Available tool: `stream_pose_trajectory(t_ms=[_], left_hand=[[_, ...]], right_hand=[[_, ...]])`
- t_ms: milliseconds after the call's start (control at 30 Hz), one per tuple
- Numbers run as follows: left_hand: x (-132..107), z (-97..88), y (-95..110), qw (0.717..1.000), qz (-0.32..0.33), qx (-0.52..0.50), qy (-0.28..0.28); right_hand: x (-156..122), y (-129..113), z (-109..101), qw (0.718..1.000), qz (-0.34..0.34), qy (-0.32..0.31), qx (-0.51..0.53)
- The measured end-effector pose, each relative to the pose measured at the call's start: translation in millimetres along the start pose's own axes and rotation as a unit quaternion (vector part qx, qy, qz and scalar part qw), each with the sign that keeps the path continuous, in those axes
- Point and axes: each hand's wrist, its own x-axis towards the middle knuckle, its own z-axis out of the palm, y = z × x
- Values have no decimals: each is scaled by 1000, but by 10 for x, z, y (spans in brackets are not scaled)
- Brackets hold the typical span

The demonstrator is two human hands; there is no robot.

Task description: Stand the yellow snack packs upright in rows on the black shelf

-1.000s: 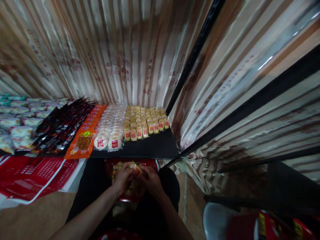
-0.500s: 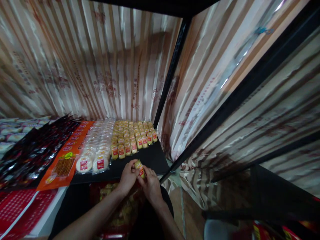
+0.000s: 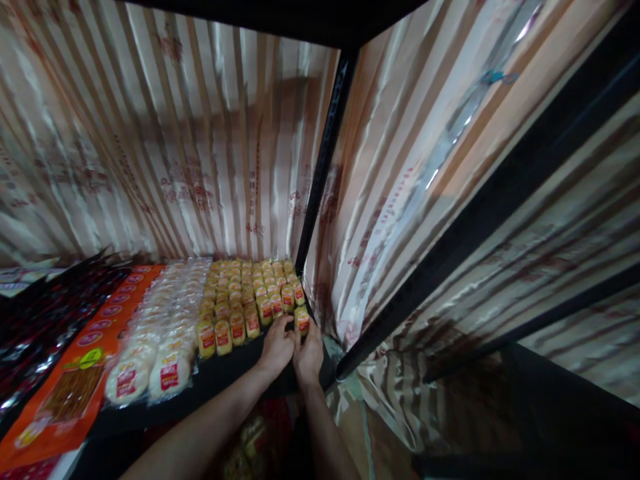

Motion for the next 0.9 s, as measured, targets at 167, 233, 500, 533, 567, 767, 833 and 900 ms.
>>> stream_pose_trajectory(t_ms=[167,233,500,533,567,767,833,900], left_hand=[[224,92,-4,998,7,50,-25],[307,129,-27,997,3,63,-36],[501,206,-97,995,-30,86,-47],[512,210,-107,995,-30,85,-48],[522,214,-119,995,-28,83,-47],[555,246,-169,997,-23,75,-17],[532,246,-147,997,-15,81,-14],[484,234,-111,997,0,82,-8]], right_hand=[[239,68,186,1000,3,11,20],[315,93,248,1000,6,13,20],[514,112,365,1000,12,0,24],[527,104,362,1000,6,-4,28],[537,97,357,999,-3,-8,31],[527,122,360,999,-16,-19,29],[513,154,376,999,-18,-22,28],[504,181,389,999,-28,-22,34]])
